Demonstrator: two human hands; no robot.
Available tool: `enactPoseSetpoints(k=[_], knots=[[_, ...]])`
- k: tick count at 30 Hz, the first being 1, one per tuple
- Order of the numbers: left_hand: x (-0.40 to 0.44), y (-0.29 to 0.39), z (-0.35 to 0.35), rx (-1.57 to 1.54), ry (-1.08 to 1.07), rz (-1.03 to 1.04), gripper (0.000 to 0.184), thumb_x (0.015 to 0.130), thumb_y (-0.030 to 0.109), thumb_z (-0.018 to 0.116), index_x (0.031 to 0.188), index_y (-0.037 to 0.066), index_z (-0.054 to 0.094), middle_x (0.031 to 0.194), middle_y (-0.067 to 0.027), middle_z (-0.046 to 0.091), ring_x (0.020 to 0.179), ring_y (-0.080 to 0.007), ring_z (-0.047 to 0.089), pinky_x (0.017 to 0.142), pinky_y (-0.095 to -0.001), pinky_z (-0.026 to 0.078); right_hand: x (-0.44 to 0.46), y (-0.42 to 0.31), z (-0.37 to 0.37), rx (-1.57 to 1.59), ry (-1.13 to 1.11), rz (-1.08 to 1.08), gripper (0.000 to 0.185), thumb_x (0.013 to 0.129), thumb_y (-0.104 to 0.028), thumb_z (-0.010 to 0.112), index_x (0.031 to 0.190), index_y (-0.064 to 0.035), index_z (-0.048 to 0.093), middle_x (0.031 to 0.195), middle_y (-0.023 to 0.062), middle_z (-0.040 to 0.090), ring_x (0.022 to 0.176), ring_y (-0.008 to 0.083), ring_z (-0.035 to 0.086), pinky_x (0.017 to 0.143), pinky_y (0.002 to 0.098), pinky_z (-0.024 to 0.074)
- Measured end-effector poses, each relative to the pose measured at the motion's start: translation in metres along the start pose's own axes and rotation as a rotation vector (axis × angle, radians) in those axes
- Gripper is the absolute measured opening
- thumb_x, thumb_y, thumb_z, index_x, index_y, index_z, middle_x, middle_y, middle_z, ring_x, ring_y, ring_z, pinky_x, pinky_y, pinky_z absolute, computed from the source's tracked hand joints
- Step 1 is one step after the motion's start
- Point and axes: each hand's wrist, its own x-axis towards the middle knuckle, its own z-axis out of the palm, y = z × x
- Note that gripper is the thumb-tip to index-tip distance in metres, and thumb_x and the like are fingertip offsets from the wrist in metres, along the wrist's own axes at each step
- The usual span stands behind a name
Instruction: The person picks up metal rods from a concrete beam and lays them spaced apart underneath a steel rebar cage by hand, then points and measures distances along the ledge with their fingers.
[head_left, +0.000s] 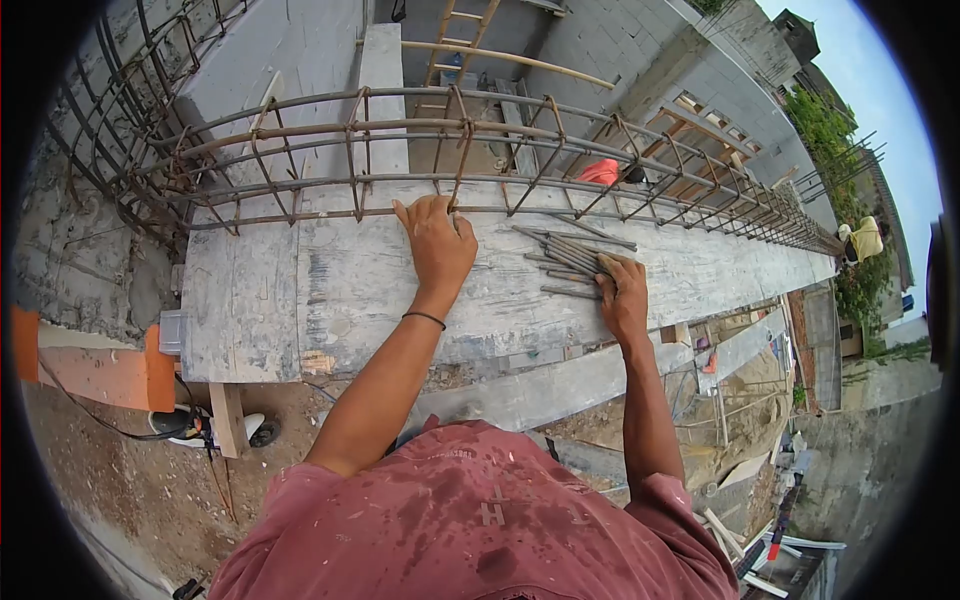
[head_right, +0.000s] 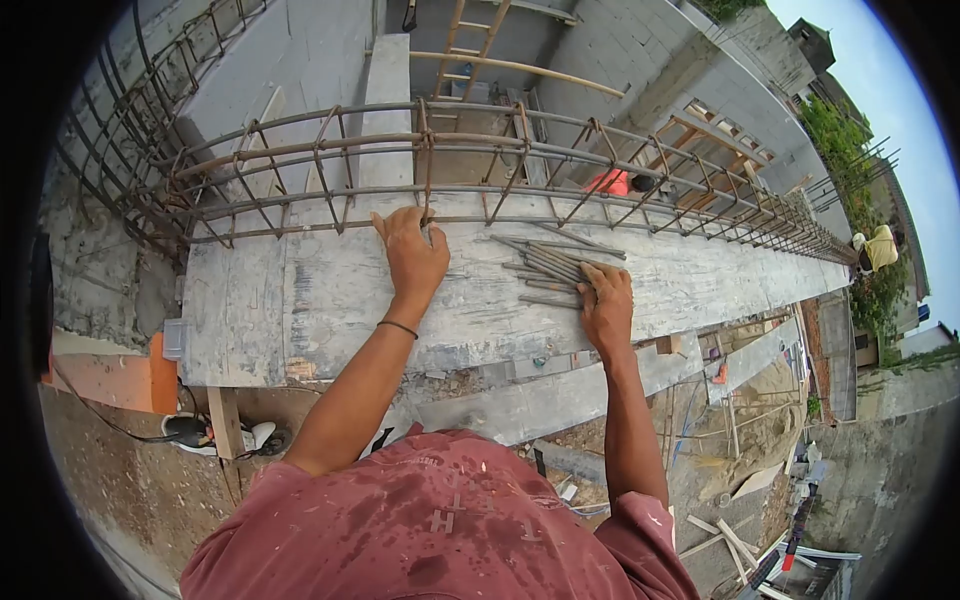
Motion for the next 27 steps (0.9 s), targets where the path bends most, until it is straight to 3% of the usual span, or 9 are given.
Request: enactPoseSetpoints(k=[7, 10, 13, 17, 22, 23, 27], knots=[[0.000, -0.001, -0.003, -0.020, -0.008, 0.005, 0.023, 0.089, 0.005, 0.065, 0.111, -0.002, 0.067, 0.114, -0.0179, 0.064, 0.124, -0.0376, 0.057, 0.132, -0.0662, 0.016, -0.001, 0.016, 0.003, -0.110, -0.049, 0.116, 0.029, 0.094, 0.000, 0.068, 0.121, -0.0052, 0.077, 0.115, 0.0140, 0.072, 0.108, 0.0377, 0.063, 0.096, 0.0478, 0.0505], [-0.002, -0.004, 0.001, -0.028, 0.035, 0.018, 0.021, 0.090, 0.006, 0.065, 0.110, 0.000, 0.068, 0.115, -0.0171, 0.066, 0.124, -0.0370, 0.058, 0.132, -0.0648, 0.014, 0.005, 0.022, 0.002, -0.091, -0.106, 0.171, 0.025, 0.092, 0.003, 0.068, 0.114, -0.0042, 0.077, 0.107, 0.0159, 0.069, 0.103, 0.0394, 0.063, 0.092, 0.0488, 0.0505], [-0.002, -0.005, 0.000, -0.037, 0.020, 0.012, 0.021, 0.090, 0.006, 0.065, 0.110, 0.000, 0.068, 0.116, -0.0173, 0.066, 0.124, -0.0372, 0.057, 0.132, -0.0649, 0.014, 0.010, 0.034, 0.002, 0.047, -0.116, 0.188, 0.011, 0.088, 0.007, 0.068, 0.095, -0.0007, 0.070, 0.102, 0.0207, 0.066, 0.096, 0.0418, 0.062, 0.084, 0.0488, 0.0502], [-0.003, -0.007, 0.002, -0.030, 0.058, 0.034, 0.021, 0.089, 0.005, 0.065, 0.109, 0.000, 0.068, 0.116, -0.0174, 0.067, 0.123, -0.0375, 0.058, 0.132, -0.0649, 0.014, 0.011, 0.045, 0.005, 0.029, -0.153, 0.137, 0.012, 0.087, 0.008, 0.067, 0.095, -0.0011, 0.069, 0.102, 0.0205, 0.066, 0.095, 0.0417, 0.062, 0.084, 0.0490, 0.0497], [-0.001, -0.005, 0.000, -0.029, 0.054, 0.032, 0.024, 0.087, 0.004, 0.066, 0.110, 0.000, 0.068, 0.114, -0.0172, 0.067, 0.121, -0.0381, 0.059, 0.131, -0.0648, 0.015, 0.006, 0.040, 0.009, 0.085, 0.060, 0.082, 0.023, 0.085, 0.013, 0.066, 0.101, -0.0030, 0.067, 0.100, 0.0177, 0.066, 0.095, 0.0399, 0.061, 0.084, 0.0489, 0.0487], [-0.002, -0.004, -0.002, -0.022, 0.016, 0.024, 0.027, 0.088, 0.005, 0.065, 0.114, -0.003, 0.066, 0.118, -0.0200, 0.065, 0.125, -0.0397, 0.056, 0.131, -0.0657, 0.016, 0.009, 0.034, 0.006, 0.066, 0.094, 0.078, 0.025, 0.085, 0.015, 0.065, 0.102, -0.0029, 0.067, 0.099, 0.0164, 0.066, 0.095, 0.0388, 0.061, 0.084, 0.0471, 0.0487], [-0.002, -0.007, 0.003, -0.004, 0.067, 0.012, 0.027, 0.087, 0.005, 0.067, 0.113, -0.001, 0.068, 0.116, -0.0179, 0.068, 0.121, -0.0385, 0.059, 0.132, -0.0633, 0.015, 0.020, -0.015, -0.014, 0.170, 0.147, 0.038, 0.025, 0.086, 0.016, 0.065, 0.103, -0.0023, 0.067, 0.098, 0.0158, 0.064, 0.094, 0.0382, 0.061, 0.083, 0.0464, 0.0488]])
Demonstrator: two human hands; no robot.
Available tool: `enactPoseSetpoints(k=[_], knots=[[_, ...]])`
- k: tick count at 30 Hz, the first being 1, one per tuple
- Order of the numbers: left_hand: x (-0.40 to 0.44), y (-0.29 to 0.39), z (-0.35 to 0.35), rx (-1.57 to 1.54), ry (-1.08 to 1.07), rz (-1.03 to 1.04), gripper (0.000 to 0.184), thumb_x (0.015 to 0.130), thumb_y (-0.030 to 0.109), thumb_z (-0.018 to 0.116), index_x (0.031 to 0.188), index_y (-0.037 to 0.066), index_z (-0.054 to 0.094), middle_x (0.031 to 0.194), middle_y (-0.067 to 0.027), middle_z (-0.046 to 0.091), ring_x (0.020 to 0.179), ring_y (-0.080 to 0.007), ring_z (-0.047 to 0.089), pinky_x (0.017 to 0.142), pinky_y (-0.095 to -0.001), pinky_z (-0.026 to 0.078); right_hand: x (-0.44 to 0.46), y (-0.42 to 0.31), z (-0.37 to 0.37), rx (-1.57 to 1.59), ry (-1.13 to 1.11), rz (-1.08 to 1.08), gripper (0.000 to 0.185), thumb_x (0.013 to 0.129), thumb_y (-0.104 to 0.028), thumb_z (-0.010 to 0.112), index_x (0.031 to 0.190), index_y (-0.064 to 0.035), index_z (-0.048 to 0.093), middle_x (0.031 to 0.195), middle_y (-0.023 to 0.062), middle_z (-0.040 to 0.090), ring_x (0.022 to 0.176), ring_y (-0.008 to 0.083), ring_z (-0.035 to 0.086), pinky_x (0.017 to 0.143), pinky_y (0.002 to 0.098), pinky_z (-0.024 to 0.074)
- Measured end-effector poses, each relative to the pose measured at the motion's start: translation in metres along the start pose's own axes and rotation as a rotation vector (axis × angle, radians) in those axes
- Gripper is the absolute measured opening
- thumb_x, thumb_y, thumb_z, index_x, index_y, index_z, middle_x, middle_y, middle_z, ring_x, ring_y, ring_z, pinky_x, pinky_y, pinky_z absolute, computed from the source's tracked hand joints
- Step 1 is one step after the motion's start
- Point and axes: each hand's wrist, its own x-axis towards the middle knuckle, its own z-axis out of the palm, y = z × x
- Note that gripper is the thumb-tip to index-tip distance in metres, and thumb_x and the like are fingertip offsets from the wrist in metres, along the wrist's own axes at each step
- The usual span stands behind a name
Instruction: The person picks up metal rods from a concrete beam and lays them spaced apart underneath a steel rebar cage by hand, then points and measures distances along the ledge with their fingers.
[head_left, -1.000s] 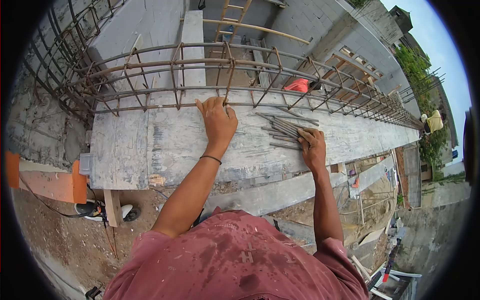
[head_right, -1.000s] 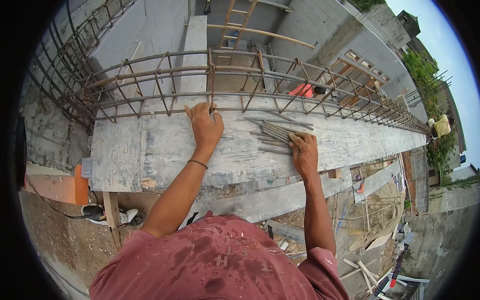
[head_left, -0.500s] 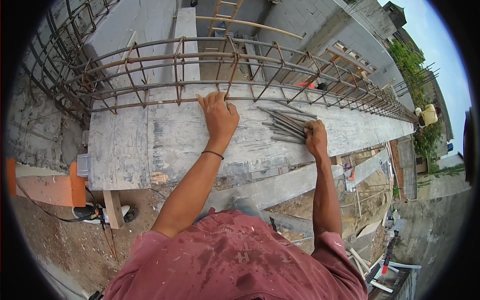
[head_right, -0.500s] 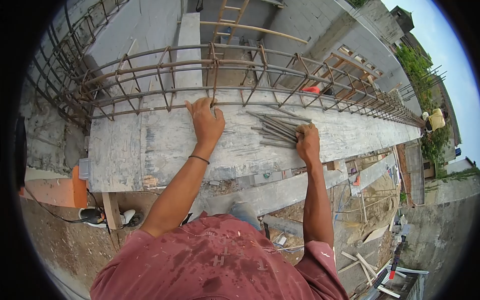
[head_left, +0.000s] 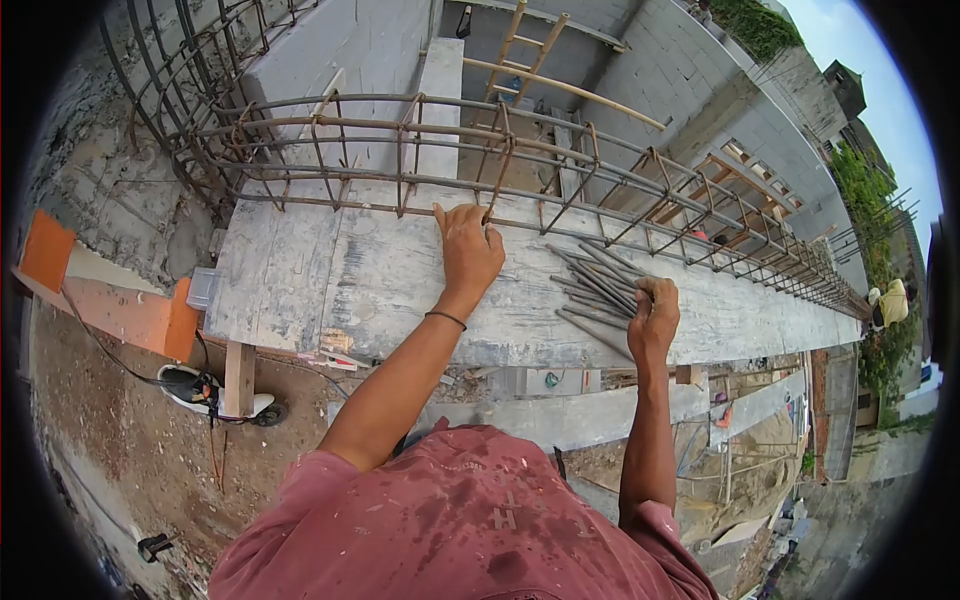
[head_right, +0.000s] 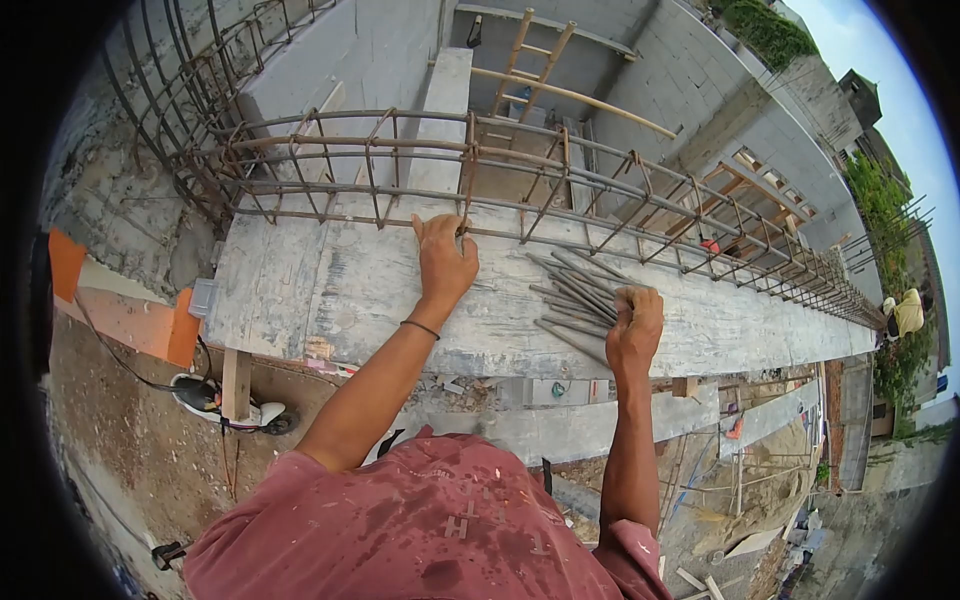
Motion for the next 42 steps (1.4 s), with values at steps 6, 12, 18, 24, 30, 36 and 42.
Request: enactPoseSetpoints(k=[6, 12, 18, 24, 30, 36, 42], knots=[[0.001, 0.011, -0.012, -0.159, 0.142, 0.015, 0.038, 0.087, -0.001, 0.063, 0.124, -0.003, 0.068, 0.125, -0.0189, 0.069, 0.126, -0.0396, 0.060, 0.129, -0.0587, 0.027, -0.031, -0.094, 0.071, 0.152, 0.077, -0.117, 0.024, 0.089, 0.014, 0.062, 0.109, 0.0008, 0.063, 0.103, 0.0190, 0.062, 0.095, 0.0401, 0.060, 0.083, 0.0473, 0.0476], [-0.032, 0.031, -0.074, -0.299, 0.125, -0.081, 0.045, 0.092, -0.008, 0.057, 0.137, -0.005, 0.062, 0.136, -0.0182, 0.068, 0.128, -0.0310, 0.065, 0.118, -0.0431, 0.046, -0.025, -0.074, 0.100, 0.229, 0.034, -0.213, 0.028, 0.087, 0.014, 0.062, 0.112, 0.0005, 0.061, 0.106, 0.0191, 0.062, 0.097, 0.0405, 0.059, 0.084, 0.0476, 0.0472], [-0.064, 0.076, -0.088, -0.980, -0.222, -0.752, 0.040, 0.109, 0.012, 0.062, 0.142, -0.010, 0.057, 0.137, -0.0195, 0.067, 0.102, -0.0222, 0.075, 0.083, -0.0305, 0.064, -0.007, -0.063, 0.100, 0.338, -0.065, -0.398, 0.031, 0.085, 0.014, 0.064, 0.113, 0.0002, 0.064, 0.107, 0.0182, 0.063, 0.097, 0.0392, 0.061, 0.084, 0.0470, 0.0497], [-0.075, 0.076, -0.046, -1.126, -0.292, -0.748, 0.025, 0.112, 0.019, 0.062, 0.127, -0.001, 0.067, 0.110, -0.0107, 0.078, 0.088, -0.0118, 0.072, 0.075, -0.0255, 0.058, -0.018, -0.075, 0.102, 0.332, -0.072, -0.471, 0.039, 0.085, 0.009, 0.071, 0.122, -0.0008, 0.068, 0.110, 0.0172, 0.067, 0.098, 0.0383, 0.064, 0.082, 0.0460, 0.0528], [-0.041, 0.051, -0.097, -0.814, 0.009, -0.481, 0.027, 0.113, 0.028, 0.059, 0.116, 0.003, 0.068, 0.099, -0.0086, 0.077, 0.089, -0.0132, 0.072, 0.086, -0.0307, 0.059, -0.029, -0.072, 0.064, 0.187, -0.131, -0.371, 0.039, 0.087, 0.002, 0.079, 0.124, -0.0030, 0.068, 0.116, 0.0178, 0.066, 0.107, 0.0389, 0.062, 0.093, 0.0505, 0.0485], [0.010, -0.049, -0.244, 0.043, 0.141, -0.442, 0.021, 0.106, 0.019, 0.067, 0.111, -0.001, 0.070, 0.077, -0.0104, 0.074, 0.067, -0.0179, 0.069, 0.067, -0.0335, 0.055, -0.071, -0.025, 0.018, 0.041, -0.158, -0.217, 0.023, 0.088, 0.000, 0.079, 0.110, -0.0017, 0.072, 0.109, 0.0164, 0.065, 0.103, 0.0375, 0.059, 0.092, 0.0516, 0.0460], [0.053, -0.109, -0.270, 0.382, 0.042, -0.475, 0.015, 0.096, 0.012, 0.073, 0.103, -0.001, 0.071, 0.085, -0.0184, 0.076, 0.087, -0.0393, 0.075, 0.078, -0.0505, 0.056, -0.076, -0.023, 0.023, 0.019, -0.157, -0.242, 0.014, 0.090, 0.000, 0.076, 0.103, -0.0007, 0.071, 0.104, 0.0159, 0.063, 0.098, 0.0367, 0.058, 0.086, 0.0509, 0.0460]])
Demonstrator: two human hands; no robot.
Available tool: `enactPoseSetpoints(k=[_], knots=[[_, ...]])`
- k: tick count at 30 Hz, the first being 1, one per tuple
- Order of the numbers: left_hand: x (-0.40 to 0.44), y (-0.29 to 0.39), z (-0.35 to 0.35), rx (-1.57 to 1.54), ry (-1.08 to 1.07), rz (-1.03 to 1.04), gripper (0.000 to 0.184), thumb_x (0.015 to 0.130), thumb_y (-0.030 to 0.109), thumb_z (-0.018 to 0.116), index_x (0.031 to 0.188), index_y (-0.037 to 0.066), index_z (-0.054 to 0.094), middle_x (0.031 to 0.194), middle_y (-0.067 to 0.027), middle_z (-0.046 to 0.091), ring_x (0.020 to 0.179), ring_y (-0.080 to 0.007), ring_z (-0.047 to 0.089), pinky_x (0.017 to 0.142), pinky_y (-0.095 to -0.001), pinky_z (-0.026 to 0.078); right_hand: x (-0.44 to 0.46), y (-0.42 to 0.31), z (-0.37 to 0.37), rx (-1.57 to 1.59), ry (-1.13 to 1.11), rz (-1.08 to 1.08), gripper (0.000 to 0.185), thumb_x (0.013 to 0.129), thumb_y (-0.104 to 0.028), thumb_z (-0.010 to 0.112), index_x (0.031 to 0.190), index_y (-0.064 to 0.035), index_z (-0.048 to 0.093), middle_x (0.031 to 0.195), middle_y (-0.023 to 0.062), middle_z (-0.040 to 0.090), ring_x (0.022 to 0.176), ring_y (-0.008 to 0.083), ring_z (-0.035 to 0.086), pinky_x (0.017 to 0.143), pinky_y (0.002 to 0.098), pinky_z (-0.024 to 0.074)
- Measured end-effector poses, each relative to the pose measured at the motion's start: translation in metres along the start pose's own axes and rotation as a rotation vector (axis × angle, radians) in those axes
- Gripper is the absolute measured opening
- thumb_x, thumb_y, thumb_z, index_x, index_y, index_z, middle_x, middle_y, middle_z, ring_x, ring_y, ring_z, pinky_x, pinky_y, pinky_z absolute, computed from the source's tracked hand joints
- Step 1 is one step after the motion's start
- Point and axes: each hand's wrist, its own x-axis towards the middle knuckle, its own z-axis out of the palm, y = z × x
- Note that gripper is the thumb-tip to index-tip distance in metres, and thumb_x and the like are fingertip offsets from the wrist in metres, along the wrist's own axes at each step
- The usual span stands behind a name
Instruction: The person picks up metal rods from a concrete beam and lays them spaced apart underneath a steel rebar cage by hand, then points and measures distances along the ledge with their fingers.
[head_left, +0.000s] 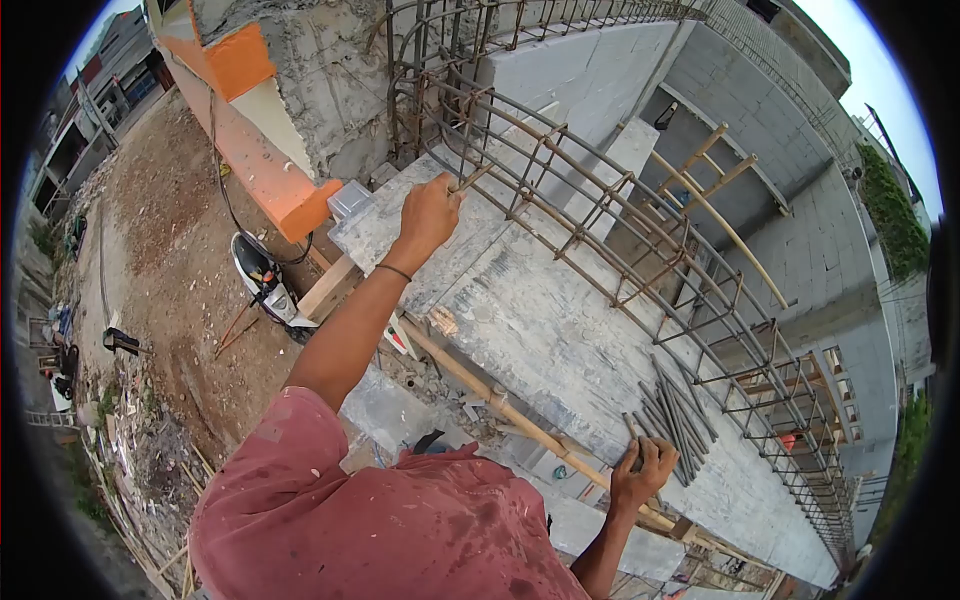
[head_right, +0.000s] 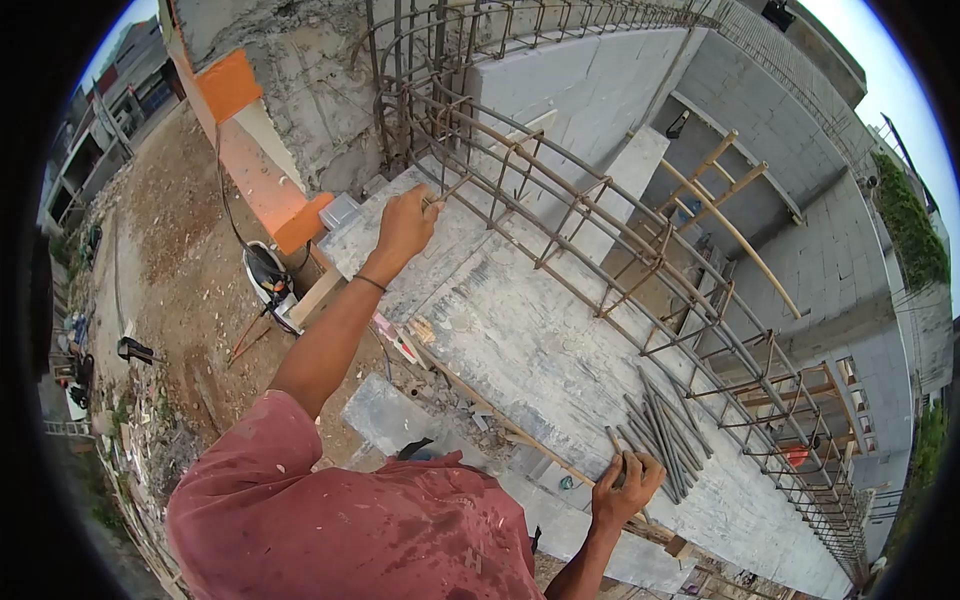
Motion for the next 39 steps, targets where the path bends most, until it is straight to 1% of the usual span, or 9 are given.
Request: enactPoseSetpoints(k=[2, 5, 12, 20, 27, 29, 31, 33, 39], knots=[[0.015, -0.018, 0.023, 0.120, 0.245, 0.242, 0.014, 0.091, 0.007, 0.072, 0.103, -0.001, 0.071, 0.102, -0.0235, 0.074, 0.099, -0.0441, 0.072, 0.084, -0.0527, 0.057, -0.001, 0.001, -0.002, 0.020, -0.003, 0.008, 0.013, 0.091, 0.000, 0.075, 0.102, -0.0005, 0.071, 0.104, 0.0159, 0.063, 0.098, 0.0369, 0.058, 0.086, 0.0506, 0.0462], [0.023, -0.029, 0.040, 0.122, 0.245, 0.176, 0.015, 0.088, 0.004, 0.072, 0.102, 0.000, 0.072, 0.113, -0.0270, 0.070, 0.107, -0.0463, 0.070, 0.088, -0.0533, 0.057, -0.002, -0.003, -0.004, 0.047, -0.010, 0.020, 0.011, 0.091, 0.000, 0.075, 0.101, -0.0004, 0.071, 0.103, 0.0155, 0.064, 0.097, 0.0370, 0.058, 0.085, 0.0502, 0.0465], [0.025, -0.036, 0.037, 0.108, 0.194, 0.077, 0.020, 0.086, 0.008, 0.079, 0.104, 0.002, 0.071, 0.101, -0.0196, 0.075, 0.094, -0.0441, 0.073, 0.083, -0.0532, 0.058, -0.008, 0.007, 0.000, 0.090, 0.011, 0.084, 0.013, 0.090, 0.003, 0.074, 0.101, -0.0021, 0.070, 0.099, 0.0146, 0.064, 0.094, 0.0368, 0.058, 0.087, 0.0504, 0.0456], [0.022, -0.038, 0.042, 0.140, 0.201, 0.042, 0.028, 0.086, 0.013, 0.083, 0.109, 0.001, 0.071, 0.107, -0.0194, 0.074, 0.102, -0.0422, 0.071, 0.086, -0.0518, 0.057, 0.008, -0.006, -0.002, 0.041, -0.007, 0.091, 0.014, 0.090, 0.005, 0.070, 0.100, -0.0019, 0.064, 0.100, 0.0152, 0.061, 0.095, 0.0376, 0.058, 0.088, 0.0495, 0.0460], [-0.012, -0.011, 0.023, 0.188, 0.494, 0.313, 0.021, 0.087, 0.013, 0.083, 0.103, 0.001, 0.076, 0.099, -0.0170, 0.077, 0.092, -0.0377, 0.074, 0.081, -0.0465, 0.059, 0.078, -0.082, 0.024, 0.328, 0.085, 0.185, 0.010, 0.104, -0.007, 0.067, 0.098, 0.0010, 0.065, 0.085, 0.0092, 0.062, 0.078, 0.0197, 0.058, 0.077, 0.0340, 0.0508], [-0.050, 0.008, 0.029, -0.271, 0.188, 0.272, 0.020, 0.091, 0.014, 0.081, 0.105, 0.000, 0.079, 0.099, -0.0166, 0.080, 0.092, -0.0304, 0.077, 0.083, -0.0394, 0.060, 0.098, -0.109, 0.043, 0.427, 0.041, 0.271, 0.013, 0.104, -0.010, 0.069, 0.098, 0.0012, 0.068, 0.082, 0.0095, 0.066, 0.075, 0.0209, 0.062, 0.074, 0.0351, 0.0515], [-0.106, 0.047, 0.021, -0.580, -0.356, 0.083, 0.029, 0.099, 0.020, 0.077, 0.118, -0.003, 0.079, 0.106, -0.0137, 0.081, 0.098, -0.0157, 0.076, 0.088, -0.0308, 0.059, 0.118, -0.139, 0.061, 0.687, -0.049, 0.453, 0.016, 0.104, -0.013, 0.072, 0.098, 0.0021, 0.071, 0.081, 0.0075, 0.070, 0.074, 0.0155, 0.066, 0.073, 0.0318, 0.0528], [-0.148, 0.063, 0.035, -0.792, -0.647, -0.030, 0.034, 0.100, 0.018, 0.077, 0.126, -0.004, 0.075, 0.108, -0.0135, 0.080, 0.096, -0.0146, 0.075, 0.090, -0.0294, 0.059, 0.138, -0.162, 0.082, 0.904, -0.124, 0.523, 0.018, 0.103, -0.012, 0.072, 0.098, 0.0047, 0.071, 0.081, 0.0083, 0.073, 0.070, 0.0132, 0.068, 0.066, 0.0293, 0.0547], [-0.162, 0.077, 0.057, -0.795, -0.608, -0.055, 0.024, 0.101, 0.006, 0.072, 0.122, -0.005, 0.074, 0.096, -0.0086, 0.079, 0.079, -0.0104, 0.072, 0.069, -0.0284, 0.059, 0.174, -0.172, 0.137, 0.934, -0.281, 0.711, 0.018, 0.099, -0.011, 0.074, 0.099, 0.0076, 0.073, 0.078, 0.0102, 0.074, 0.061, 0.0147, 0.069, 0.056, 0.0301, 0.0572]])
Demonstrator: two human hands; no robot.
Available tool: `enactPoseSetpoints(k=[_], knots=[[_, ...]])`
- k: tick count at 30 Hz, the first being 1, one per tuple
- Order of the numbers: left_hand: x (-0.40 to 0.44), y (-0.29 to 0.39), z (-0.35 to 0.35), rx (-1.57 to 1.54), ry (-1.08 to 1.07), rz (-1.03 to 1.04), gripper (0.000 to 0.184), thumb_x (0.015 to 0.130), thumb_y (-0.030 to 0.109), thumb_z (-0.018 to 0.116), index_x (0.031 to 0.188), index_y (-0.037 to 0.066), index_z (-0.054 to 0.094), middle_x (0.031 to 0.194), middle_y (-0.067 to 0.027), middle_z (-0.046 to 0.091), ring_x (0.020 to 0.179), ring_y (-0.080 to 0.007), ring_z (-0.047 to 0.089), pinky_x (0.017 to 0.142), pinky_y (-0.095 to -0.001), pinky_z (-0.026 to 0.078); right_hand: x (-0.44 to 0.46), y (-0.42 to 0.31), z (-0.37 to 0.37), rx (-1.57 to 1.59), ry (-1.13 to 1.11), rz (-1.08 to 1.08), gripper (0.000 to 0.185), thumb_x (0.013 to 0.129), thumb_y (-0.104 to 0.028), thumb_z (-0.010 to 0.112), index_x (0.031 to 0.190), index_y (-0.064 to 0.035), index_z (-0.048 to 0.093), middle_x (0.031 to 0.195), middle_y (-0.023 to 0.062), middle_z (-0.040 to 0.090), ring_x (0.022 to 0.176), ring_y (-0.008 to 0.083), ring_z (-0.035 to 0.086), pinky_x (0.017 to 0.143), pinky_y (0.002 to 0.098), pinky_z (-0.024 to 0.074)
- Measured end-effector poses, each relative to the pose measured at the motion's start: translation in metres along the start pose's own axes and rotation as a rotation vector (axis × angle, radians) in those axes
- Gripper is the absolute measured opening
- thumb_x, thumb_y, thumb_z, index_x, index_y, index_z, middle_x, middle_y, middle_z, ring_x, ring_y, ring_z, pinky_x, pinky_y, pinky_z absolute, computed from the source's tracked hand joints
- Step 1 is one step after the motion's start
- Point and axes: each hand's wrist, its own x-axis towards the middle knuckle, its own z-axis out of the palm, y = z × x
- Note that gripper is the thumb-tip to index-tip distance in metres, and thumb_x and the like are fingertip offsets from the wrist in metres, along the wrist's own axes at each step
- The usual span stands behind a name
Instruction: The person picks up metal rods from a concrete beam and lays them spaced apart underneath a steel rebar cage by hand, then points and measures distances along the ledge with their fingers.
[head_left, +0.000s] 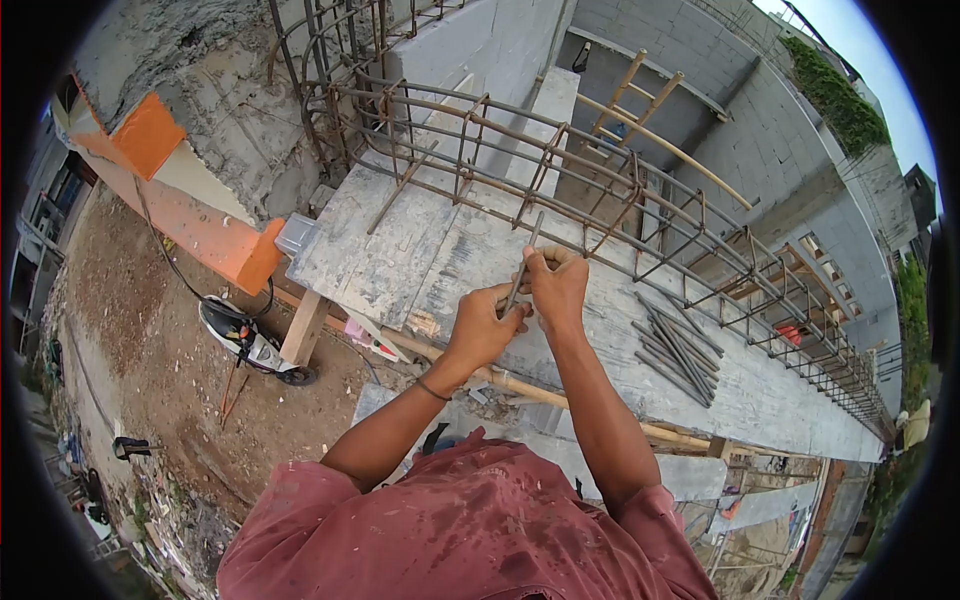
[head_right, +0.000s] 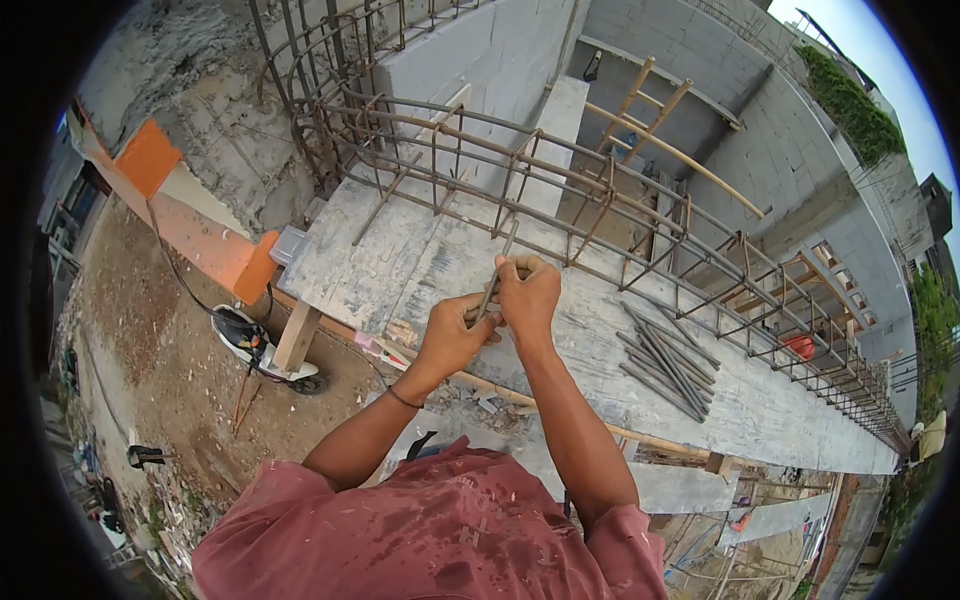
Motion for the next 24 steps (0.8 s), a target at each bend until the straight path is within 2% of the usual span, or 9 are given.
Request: enactPoseSetpoints(k=[2, 4, 8, 10, 15, 17, 19, 22, 24], knots=[[0.016, 0.001, -0.003, 0.041, 0.057, 0.054, 0.022, 0.102, 0.008, 0.069, 0.119, -0.005, 0.075, 0.089, -0.0111, 0.079, 0.069, -0.0120, 0.071, 0.064, -0.0309, 0.057, 0.008, 0.001, 0.002, 0.056, 0.016, -0.047, 0.019, 0.098, -0.011, 0.076, 0.099, 0.0075, 0.074, 0.081, 0.0118, 0.075, 0.065, 0.0163, 0.072, 0.059, 0.0308, 0.0588], [0.036, 0.008, -0.008, 0.336, 0.119, 0.176, 0.014, 0.100, 0.009, 0.068, 0.103, -0.004, 0.074, 0.088, -0.0229, 0.077, 0.078, -0.0381, 0.078, 0.073, -0.0432, 0.059, 0.009, 0.007, 0.000, 0.081, 0.030, -0.098, 0.019, 0.098, -0.011, 0.075, 0.104, 0.0071, 0.073, 0.086, 0.0133, 0.076, 0.071, 0.0169, 0.073, 0.061, 0.0309, 0.0588], [0.086, -0.016, -0.018, 0.634, 0.230, 0.300, 0.015, 0.096, 0.011, 0.071, 0.098, -0.005, 0.073, 0.076, -0.0197, 0.074, 0.069, -0.0333, 0.074, 0.067, -0.0427, 0.056, -0.010, 0.022, -0.024, 0.068, 0.037, -0.097, 0.022, 0.098, -0.011, 0.075, 0.111, 0.0063, 0.070, 0.092, 0.0142, 0.077, 0.078, 0.0172, 0.074, 0.068, 0.0295, 0.0582], [0.096, -0.014, -0.017, 0.693, 0.332, 0.371, 0.015, 0.091, 0.011, 0.074, 0.090, -0.003, 0.069, 0.074, -0.0195, 0.073, 0.072, -0.0390, 0.073, 0.068, -0.0452, 0.056, -0.028, 0.029, -0.044, 0.047, 0.022, -0.064, 0.023, 0.098, -0.011, 0.074, 0.113, 0.0062, 0.069, 0.092, 0.0139, 0.076, 0.079, 0.0172, 0.075, 0.070, 0.0290, 0.0579], [0.101, -0.015, -0.007, 0.699, 0.355, 0.327, 0.017, 0.088, 0.013, 0.078, 0.088, -0.001, 0.068, 0.073, -0.0181, 0.072, 0.070, -0.0381, 0.073, 0.067, -0.0470, 0.055, -0.079, 0.044, -0.103, 0.035, 0.059, -0.040, 0.019, 0.099, -0.008, 0.074, 0.110, 0.0064, 0.069, 0.090, 0.0127, 0.075, 0.077, 0.0158, 0.073, 0.071, 0.0284, 0.0571], [0.102, -0.014, -0.003, 0.690, 0.358, 0.264, 0.021, 0.087, 0.013, 0.079, 0.095, -0.002, 0.066, 0.080, -0.0221, 0.072, 0.080, -0.0443, 0.072, 0.075, -0.0532, 0.055, -0.093, 0.055, -0.131, 0.009, 0.128, -0.043, 0.018, 0.099, -0.008, 0.074, 0.110, 0.0054, 0.070, 0.090, 0.0115, 0.075, 0.078, 0.0151, 0.073, 0.071, 0.0289, 0.0572], [0.098, -0.013, -0.001, 0.689, 0.363, 0.257, 0.023, 0.087, 0.015, 0.080, 0.096, -0.001, 0.067, 0.081, -0.0207, 0.073, 0.081, -0.0429, 0.072, 0.075, -0.0521, 0.055, -0.105, 0.066, -0.160, -0.023, 0.192, -0.055, 0.017, 0.099, -0.008, 0.075, 0.109, 0.0045, 0.070, 0.089, 0.0103, 0.075, 0.079, 0.0144, 0.073, 0.072, 0.0293, 0.0572], [0.094, -0.017, -0.004, 0.728, 0.387, 0.277, 0.027, 0.086, 0.019, 0.083, 0.098, 0.000, 0.067, 0.086, -0.0176, 0.074, 0.085, -0.0394, 0.072, 0.077, -0.0492, 0.055, -0.112, 0.077, -0.202, -0.320, 0.439, -0.218, 0.015, 0.095, -0.004, 0.076, 0.108, 0.0030, 0.072, 0.091, 0.0106, 0.075, 0.082, 0.0215, 0.073, 0.073, 0.0336, 0.0569], [0.091, -0.019, -0.004, 0.740, 0.408, 0.312, 0.033, 0.083, 0.023, 0.087, 0.098, 0.000, 0.068, 0.089, -0.0179, 0.076, 0.083, -0.0362, 0.073, 0.076, -0.0465, 0.056, -0.114, 0.079, -0.228, -0.750, 0.553, -0.448, 0.019, 0.091, 0.001, 0.077, 0.109, 0.0021, 0.074, 0.097, 0.0129, 0.072, 0.089, 0.0319, 0.070, 0.080, 0.0414, 0.0556]])
